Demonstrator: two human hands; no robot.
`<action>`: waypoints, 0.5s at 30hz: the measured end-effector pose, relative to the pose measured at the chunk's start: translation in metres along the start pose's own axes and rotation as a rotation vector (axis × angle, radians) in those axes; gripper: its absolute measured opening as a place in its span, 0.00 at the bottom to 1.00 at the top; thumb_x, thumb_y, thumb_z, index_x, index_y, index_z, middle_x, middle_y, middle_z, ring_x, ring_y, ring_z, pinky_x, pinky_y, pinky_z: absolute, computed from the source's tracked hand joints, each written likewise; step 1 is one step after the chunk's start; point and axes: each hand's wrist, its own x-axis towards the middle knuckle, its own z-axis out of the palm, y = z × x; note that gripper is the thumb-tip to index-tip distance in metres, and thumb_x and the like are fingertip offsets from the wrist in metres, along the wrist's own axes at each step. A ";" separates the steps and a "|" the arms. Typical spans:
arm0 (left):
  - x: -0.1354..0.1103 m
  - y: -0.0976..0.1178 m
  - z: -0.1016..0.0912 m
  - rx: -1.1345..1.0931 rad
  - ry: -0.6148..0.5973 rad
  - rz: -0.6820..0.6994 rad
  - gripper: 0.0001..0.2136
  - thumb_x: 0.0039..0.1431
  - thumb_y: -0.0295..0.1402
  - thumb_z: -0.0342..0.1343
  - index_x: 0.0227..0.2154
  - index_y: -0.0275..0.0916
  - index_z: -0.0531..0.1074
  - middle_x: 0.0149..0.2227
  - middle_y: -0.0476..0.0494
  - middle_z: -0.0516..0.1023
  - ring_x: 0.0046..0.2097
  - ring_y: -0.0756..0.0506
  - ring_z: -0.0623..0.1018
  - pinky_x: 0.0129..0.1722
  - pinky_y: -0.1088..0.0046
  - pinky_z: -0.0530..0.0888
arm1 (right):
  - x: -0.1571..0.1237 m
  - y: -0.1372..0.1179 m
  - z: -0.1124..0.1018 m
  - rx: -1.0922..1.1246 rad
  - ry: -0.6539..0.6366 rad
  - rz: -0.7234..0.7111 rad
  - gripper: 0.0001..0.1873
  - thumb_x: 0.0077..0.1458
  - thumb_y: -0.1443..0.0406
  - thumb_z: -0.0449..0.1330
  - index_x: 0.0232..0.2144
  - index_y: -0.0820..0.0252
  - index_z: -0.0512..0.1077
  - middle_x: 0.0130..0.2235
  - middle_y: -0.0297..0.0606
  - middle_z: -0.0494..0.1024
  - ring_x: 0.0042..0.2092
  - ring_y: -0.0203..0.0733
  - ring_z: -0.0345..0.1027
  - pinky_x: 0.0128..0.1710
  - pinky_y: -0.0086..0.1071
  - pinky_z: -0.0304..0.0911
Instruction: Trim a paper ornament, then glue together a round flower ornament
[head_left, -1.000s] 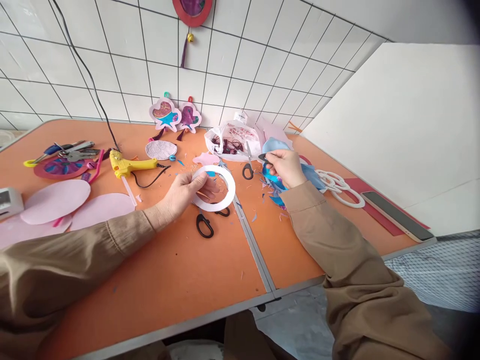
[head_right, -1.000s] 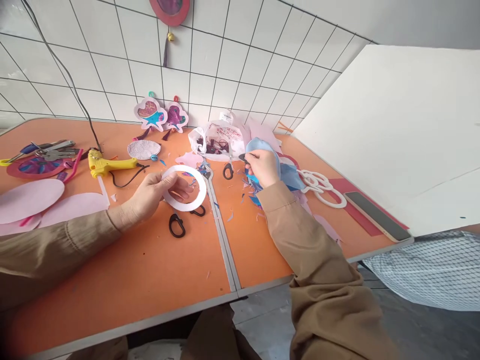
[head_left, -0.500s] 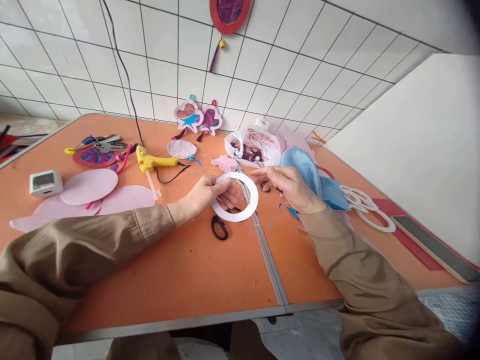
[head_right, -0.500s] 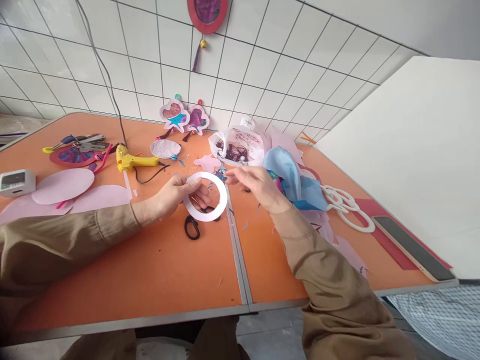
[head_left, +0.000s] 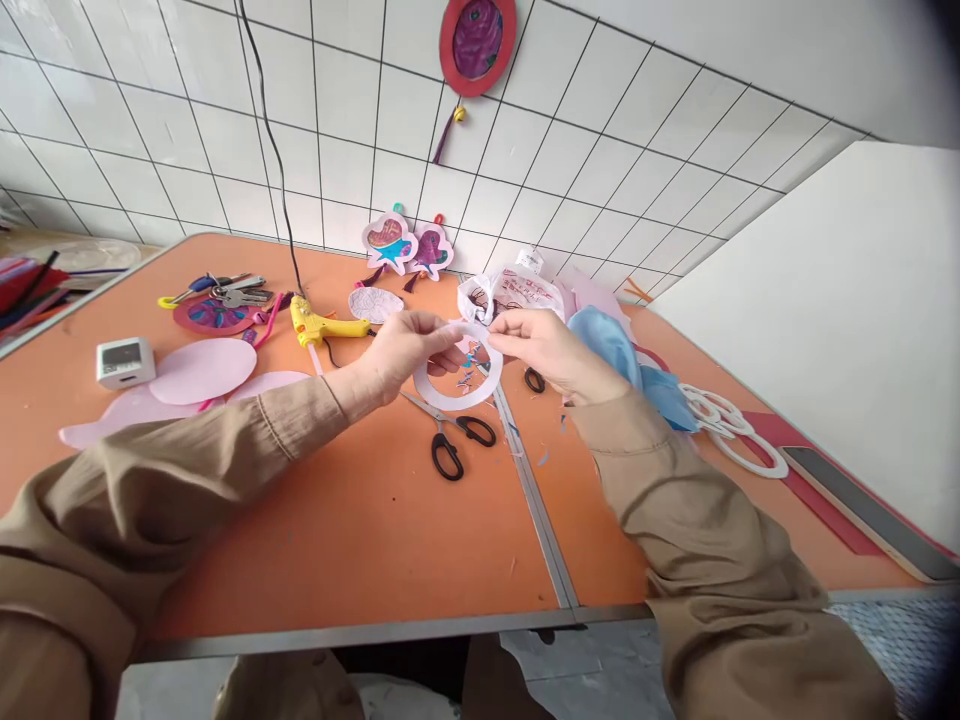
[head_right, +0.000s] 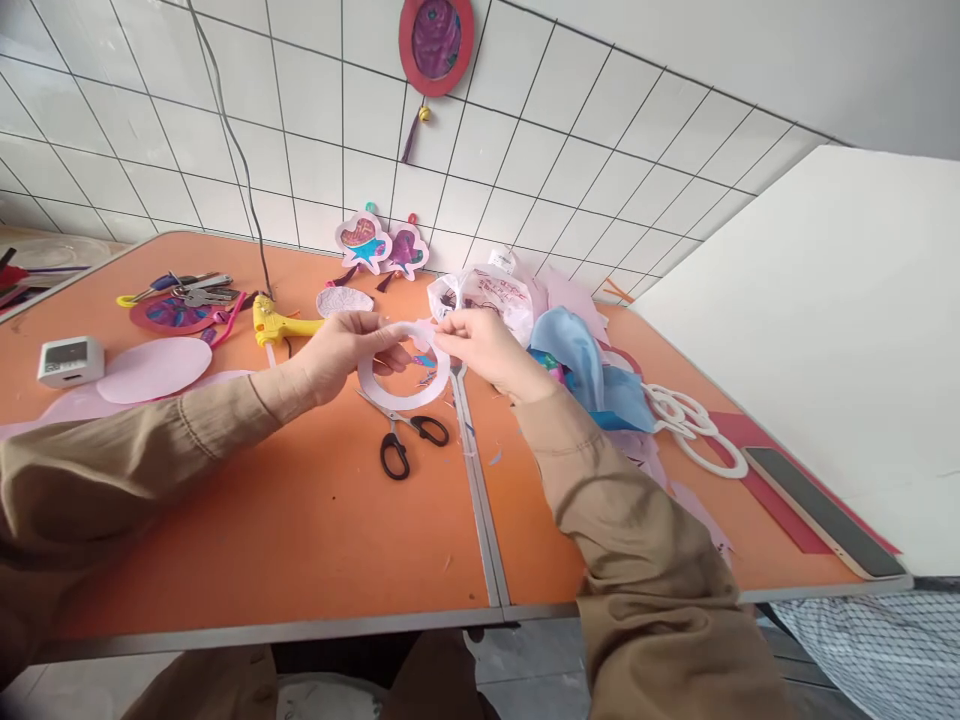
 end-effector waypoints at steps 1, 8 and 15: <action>0.001 0.004 -0.003 0.002 0.017 -0.001 0.10 0.62 0.28 0.59 0.25 0.32 0.73 0.23 0.42 0.79 0.24 0.51 0.77 0.27 0.76 0.73 | 0.005 -0.002 0.003 0.046 0.000 -0.006 0.09 0.52 0.63 0.64 0.23 0.59 0.70 0.25 0.35 0.75 0.27 0.35 0.66 0.28 0.31 0.61; 0.011 0.024 -0.021 0.111 0.183 0.013 0.18 0.67 0.42 0.52 0.25 0.34 0.72 0.26 0.39 0.79 0.25 0.48 0.77 0.28 0.71 0.71 | 0.026 -0.004 0.033 0.311 0.007 -0.047 0.09 0.55 0.61 0.63 0.27 0.58 0.70 0.24 0.32 0.74 0.27 0.36 0.70 0.28 0.31 0.67; 0.008 0.046 -0.032 0.408 0.175 0.084 0.18 0.65 0.42 0.54 0.27 0.32 0.76 0.35 0.35 0.81 0.37 0.43 0.80 0.40 0.66 0.74 | 0.016 0.013 0.062 0.210 -0.211 0.017 0.07 0.57 0.67 0.58 0.26 0.58 0.68 0.22 0.30 0.74 0.25 0.35 0.70 0.28 0.30 0.64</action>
